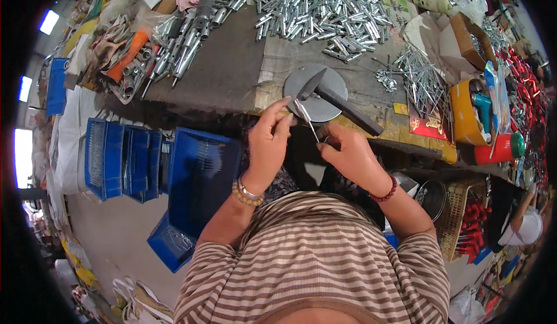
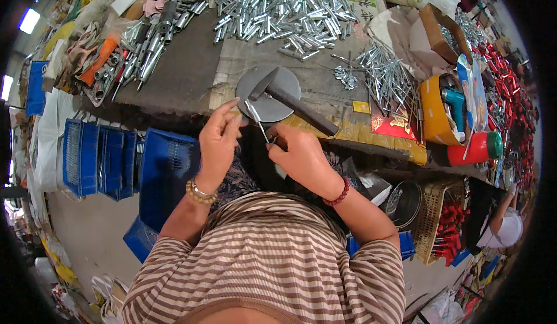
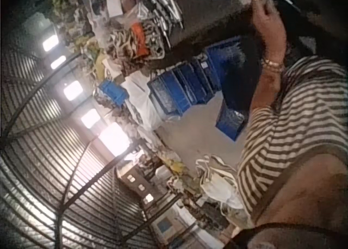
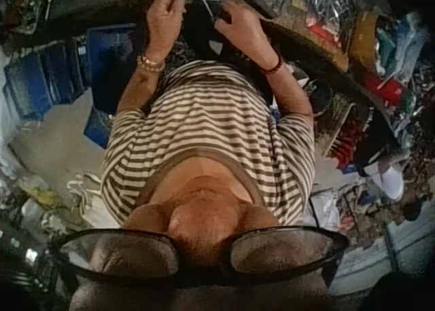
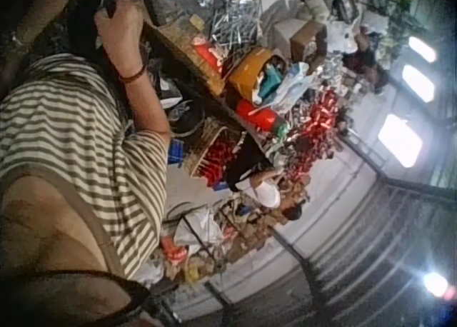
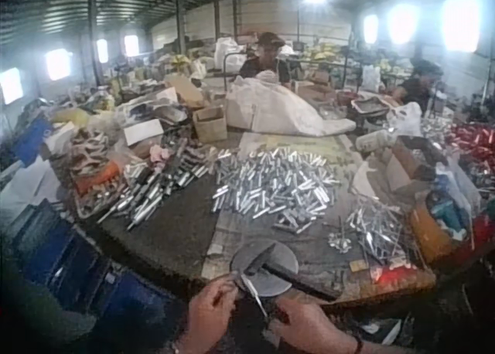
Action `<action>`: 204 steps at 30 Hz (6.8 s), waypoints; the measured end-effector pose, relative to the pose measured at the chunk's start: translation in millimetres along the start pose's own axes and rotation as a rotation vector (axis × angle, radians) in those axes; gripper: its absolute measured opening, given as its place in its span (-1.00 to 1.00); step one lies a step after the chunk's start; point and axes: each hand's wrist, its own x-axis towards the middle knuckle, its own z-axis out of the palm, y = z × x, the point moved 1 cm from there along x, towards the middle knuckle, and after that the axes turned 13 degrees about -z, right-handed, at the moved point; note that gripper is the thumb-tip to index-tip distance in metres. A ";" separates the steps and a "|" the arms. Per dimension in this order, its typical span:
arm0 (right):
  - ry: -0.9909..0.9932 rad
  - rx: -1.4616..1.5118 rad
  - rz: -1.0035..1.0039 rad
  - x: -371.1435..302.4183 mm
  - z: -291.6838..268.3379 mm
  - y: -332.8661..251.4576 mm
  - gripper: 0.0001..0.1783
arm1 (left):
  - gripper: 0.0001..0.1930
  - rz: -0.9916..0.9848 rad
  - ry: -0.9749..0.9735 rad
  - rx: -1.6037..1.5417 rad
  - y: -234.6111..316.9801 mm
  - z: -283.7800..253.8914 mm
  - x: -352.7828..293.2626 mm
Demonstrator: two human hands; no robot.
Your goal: Assembling small metal components by hammering pins into plates using a metal jig.
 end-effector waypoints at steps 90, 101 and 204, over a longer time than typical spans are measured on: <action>0.189 -0.768 -0.276 388.7 -131.1 167.4 -0.42 | -0.58 0.390 -0.030 0.645 25.9 51.0 427.2; 0.088 -0.496 -0.234 335.7 -91.3 113.6 -0.36 | -0.52 0.234 -0.021 0.646 30.1 22.5 363.3; 0.469 -0.978 -0.013 -8.9 -124.3 75.3 -0.69 | -0.86 0.682 0.035 0.662 28.3 -1.8 90.9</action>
